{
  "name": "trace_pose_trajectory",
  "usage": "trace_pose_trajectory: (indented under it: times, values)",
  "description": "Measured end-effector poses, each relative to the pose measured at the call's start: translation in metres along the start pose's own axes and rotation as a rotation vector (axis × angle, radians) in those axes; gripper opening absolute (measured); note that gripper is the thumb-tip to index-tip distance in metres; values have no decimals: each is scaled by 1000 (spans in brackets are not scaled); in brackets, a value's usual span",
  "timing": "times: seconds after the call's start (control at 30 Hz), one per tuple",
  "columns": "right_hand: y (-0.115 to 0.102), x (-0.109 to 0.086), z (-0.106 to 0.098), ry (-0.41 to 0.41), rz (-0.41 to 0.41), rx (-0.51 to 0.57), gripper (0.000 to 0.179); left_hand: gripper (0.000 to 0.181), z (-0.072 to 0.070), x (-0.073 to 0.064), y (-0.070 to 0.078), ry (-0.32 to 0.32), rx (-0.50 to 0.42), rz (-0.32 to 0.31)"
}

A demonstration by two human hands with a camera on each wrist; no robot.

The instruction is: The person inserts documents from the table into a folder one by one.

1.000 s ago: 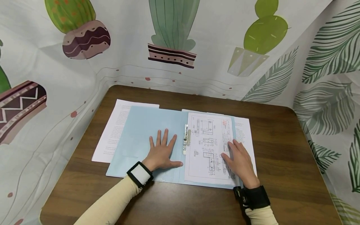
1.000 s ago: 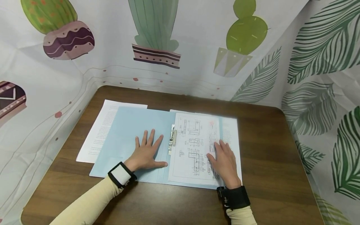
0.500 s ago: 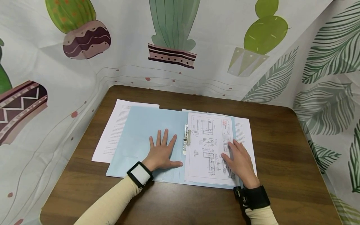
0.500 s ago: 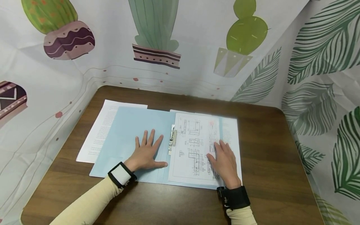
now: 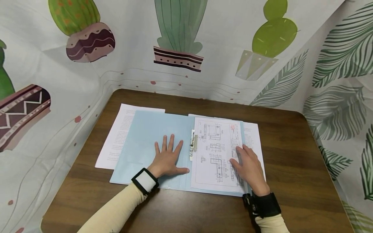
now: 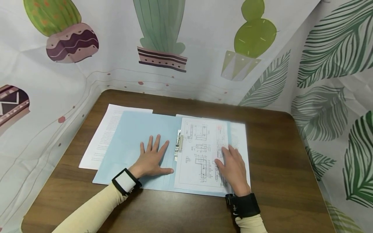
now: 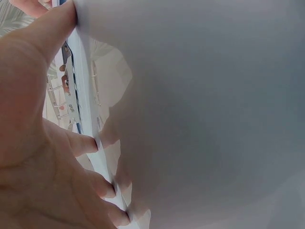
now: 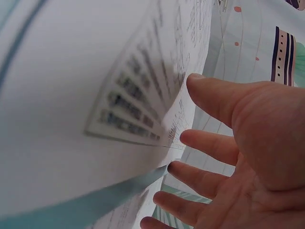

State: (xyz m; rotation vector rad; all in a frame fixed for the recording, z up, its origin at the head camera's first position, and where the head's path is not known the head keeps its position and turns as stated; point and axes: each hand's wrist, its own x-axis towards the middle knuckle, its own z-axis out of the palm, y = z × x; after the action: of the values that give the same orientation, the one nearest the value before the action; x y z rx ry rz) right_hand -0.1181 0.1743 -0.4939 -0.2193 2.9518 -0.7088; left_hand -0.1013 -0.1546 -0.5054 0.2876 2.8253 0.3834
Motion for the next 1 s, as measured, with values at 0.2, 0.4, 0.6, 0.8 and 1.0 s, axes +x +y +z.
trace_pose_trajectory:
  times: [0.2,0.4,0.6,0.8,1.0]
  values:
    - [-1,-2,-7,14,15,22,62,121,0,-1,1,4,3,-3]
    - [2,-3,-15,-6,67,30,64,121,-1,-1,1,4,0,-4]
    - [10,-2,-21,32,71,22,63,121,0,-1,1,10,0,0]
    - [20,-1,-27,35,120,36,65,121,1,-1,0,17,-2,6]
    - [27,0,-33,42,202,26,66,121,0,-1,1,14,-3,6]
